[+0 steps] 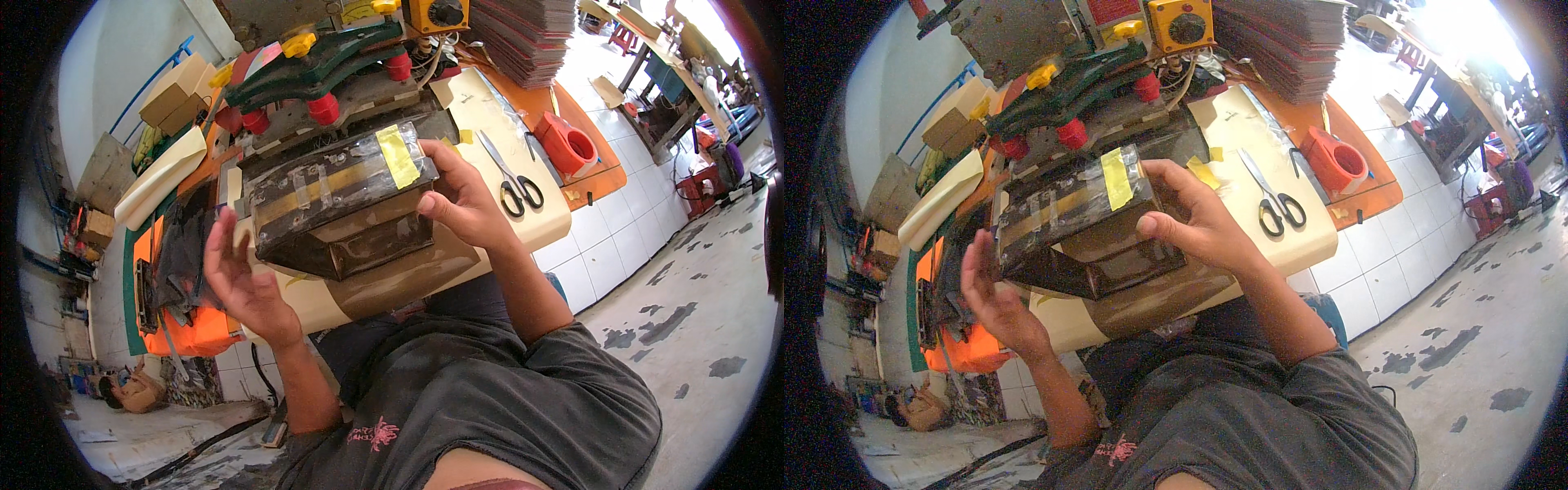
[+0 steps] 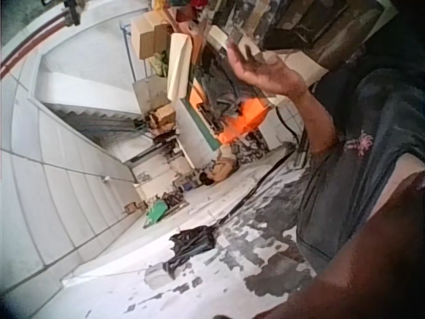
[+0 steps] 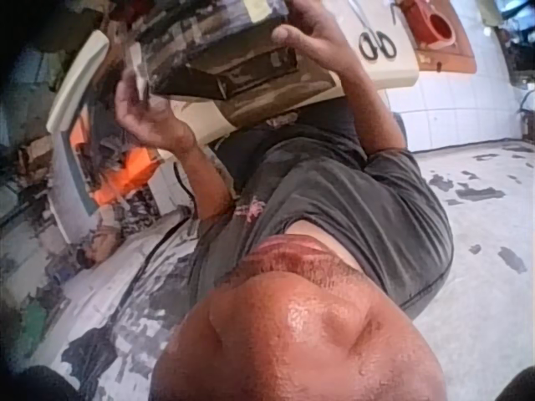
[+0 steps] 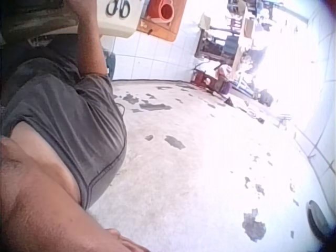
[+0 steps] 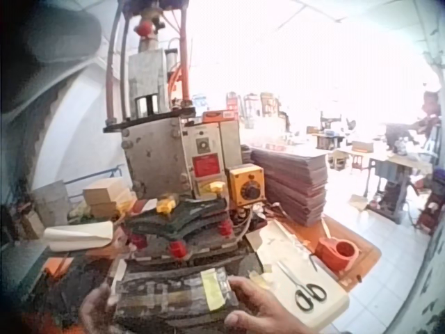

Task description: The person tapes a rectangular frame by peeling pieces of adhesive tape and pressing them onto the sides and edges of the frame.

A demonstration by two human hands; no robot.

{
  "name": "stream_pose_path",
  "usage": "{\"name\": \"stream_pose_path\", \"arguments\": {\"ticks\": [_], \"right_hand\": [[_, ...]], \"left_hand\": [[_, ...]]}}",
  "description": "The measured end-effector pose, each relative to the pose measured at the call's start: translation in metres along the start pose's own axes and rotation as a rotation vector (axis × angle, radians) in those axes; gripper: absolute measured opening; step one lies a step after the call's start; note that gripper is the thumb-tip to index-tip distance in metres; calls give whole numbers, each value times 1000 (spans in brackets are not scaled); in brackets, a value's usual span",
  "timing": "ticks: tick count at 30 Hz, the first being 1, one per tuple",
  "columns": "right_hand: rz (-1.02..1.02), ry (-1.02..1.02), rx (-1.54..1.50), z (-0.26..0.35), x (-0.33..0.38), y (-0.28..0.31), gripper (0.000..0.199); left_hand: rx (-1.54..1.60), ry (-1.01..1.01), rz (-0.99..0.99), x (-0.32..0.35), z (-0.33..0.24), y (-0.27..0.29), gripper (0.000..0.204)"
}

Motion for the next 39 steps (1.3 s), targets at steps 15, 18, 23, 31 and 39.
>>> {"name": "stream_pose_path", "arguments": {"ticks": [15, 18, 23, 31, 39], "right_hand": [[-78, 25, -245, -32, 2, -7, 56], [-110, 87, -169, -28, 0, -6, 53], [-139, 166, -219, -29, -7, -15, 51], [-197, 5, -125, 22, -17, -58, 46], [-128, -193, -221, 33, -32, -61, 43]], "left_hand": [[224, 160, 434, 32, -58, -85, 22], [-205, -364, 353, 14, -80, -86, 18], [-685, -639, 286, -25, -107, -88, 35], [-726, -623, 285, -52, -91, -66, 39], [-674, -657, 151, -65, -66, -62, 24]]}}
Point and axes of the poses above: each hand's wrist, its own x-axis away from the middle knuckle, its own y-axis out of the back of the hand, z = x × y, the point moved 5 cm from there along -x, towards the middle knuckle, and after that the axes turned 1 degree about y, right-handed, at the moved point
